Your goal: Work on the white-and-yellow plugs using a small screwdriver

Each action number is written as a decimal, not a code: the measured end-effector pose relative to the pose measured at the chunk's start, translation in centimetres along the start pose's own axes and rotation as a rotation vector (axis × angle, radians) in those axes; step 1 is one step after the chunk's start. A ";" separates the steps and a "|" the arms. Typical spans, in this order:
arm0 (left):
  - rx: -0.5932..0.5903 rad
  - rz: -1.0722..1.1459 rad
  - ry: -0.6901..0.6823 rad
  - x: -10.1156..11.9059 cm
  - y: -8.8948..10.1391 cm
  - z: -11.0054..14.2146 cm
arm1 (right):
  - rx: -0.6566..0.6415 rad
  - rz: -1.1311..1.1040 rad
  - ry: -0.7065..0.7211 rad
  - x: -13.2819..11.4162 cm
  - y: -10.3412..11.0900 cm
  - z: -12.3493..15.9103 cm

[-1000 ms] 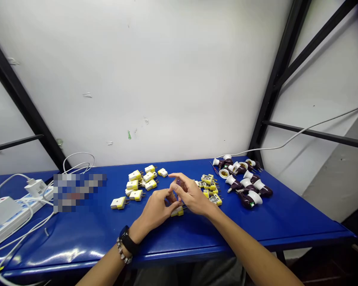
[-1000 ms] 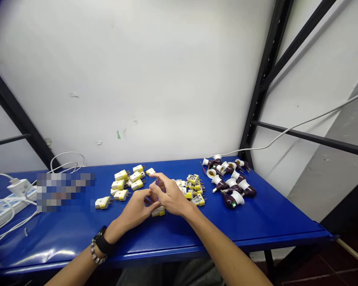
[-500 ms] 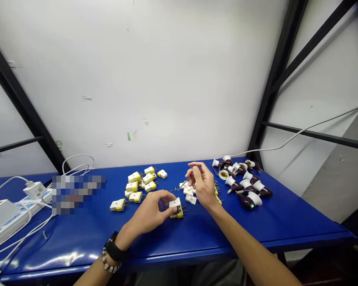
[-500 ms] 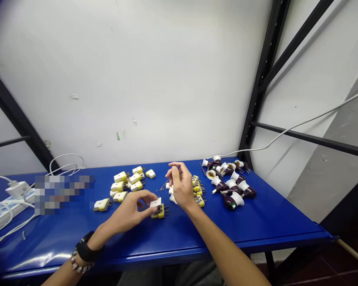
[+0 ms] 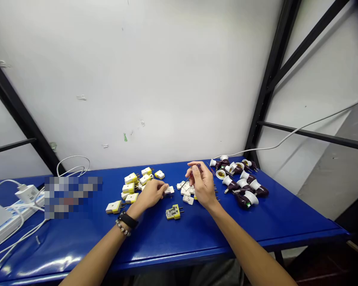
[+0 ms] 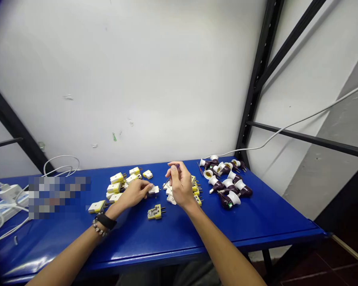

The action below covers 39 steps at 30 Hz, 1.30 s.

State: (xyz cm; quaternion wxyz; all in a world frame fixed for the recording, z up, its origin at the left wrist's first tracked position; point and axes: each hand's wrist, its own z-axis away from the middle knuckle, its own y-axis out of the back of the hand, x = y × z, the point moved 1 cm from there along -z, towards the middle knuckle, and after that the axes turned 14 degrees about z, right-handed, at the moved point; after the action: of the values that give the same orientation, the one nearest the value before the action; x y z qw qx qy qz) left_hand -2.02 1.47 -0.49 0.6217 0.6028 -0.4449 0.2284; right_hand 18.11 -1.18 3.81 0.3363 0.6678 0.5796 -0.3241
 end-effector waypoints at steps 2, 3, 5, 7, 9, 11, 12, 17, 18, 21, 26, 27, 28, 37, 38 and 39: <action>-0.004 0.018 0.019 0.3 0.4 0.0 | 0.011 0.016 0.004 -0.1 0.1 0.0; -0.007 0.025 0.025 0.5 0.5 0.0 | 0.013 0.028 0.004 -0.1 0.1 0.0; -0.001 0.034 0.023 1.1 0.6 -0.1 | 0.011 0.053 0.006 -0.2 0.1 0.0; 0.019 0.040 0.001 2.0 0.4 -0.5 | 0.017 0.071 0.011 -0.2 0.2 0.0; 0.029 0.043 -0.037 3.1 -0.3 -1.1 | 0.037 0.084 0.021 -0.1 0.3 0.0; 0.017 0.041 -0.081 4.1 -1.4 -2.0 | 0.060 0.107 0.030 0.1 0.5 0.0; 0.008 0.034 -0.101 4.4 -2.0 -2.4 | 0.062 0.123 0.033 0.2 0.7 -0.1; 0.058 -0.060 -0.140 4.2 -2.3 -2.2 | -0.034 0.277 0.045 0.2 1.6 -0.6; 0.083 -0.088 -0.138 3.9 -1.6 -1.5 | -0.075 0.337 0.053 0.0 1.7 -0.6; 0.182 -0.198 -0.128 2.6 1.6 1.3 | -0.310 0.563 0.090 -0.3 1.5 -0.1; 0.335 -0.389 -0.029 -0.2 7.0 7.1 | -0.760 0.958 0.171 0.0 -0.4 2.4; 0.340 -0.445 -0.030 -0.9 7.6 8.1 | -0.798 1.013 0.183 0.1 -0.8 2.9; 0.322 -0.495 -0.029 -1.6 8.0 9.0 | -0.826 1.050 0.195 0.1 -1.1 3.3; 0.206 -0.727 -0.063 -4.5 7.1 10.3 | -0.547 1.292 0.120 -0.4 5.2 0.8; 0.202 -0.734 -0.066 -4.3 6.9 10.0 | -0.534 1.362 0.083 -0.4 6.2 0.4; 0.193 -0.735 -0.067 -4.1 6.7 9.7 | -0.550 1.420 0.038 -0.3 7.0 0.2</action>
State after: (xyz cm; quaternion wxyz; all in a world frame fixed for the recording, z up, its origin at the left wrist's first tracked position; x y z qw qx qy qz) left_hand -12.22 -5.63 -1.38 0.5876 0.7851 -0.1955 0.0113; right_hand 24.97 -2.23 4.48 0.6082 0.7781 0.0762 0.1376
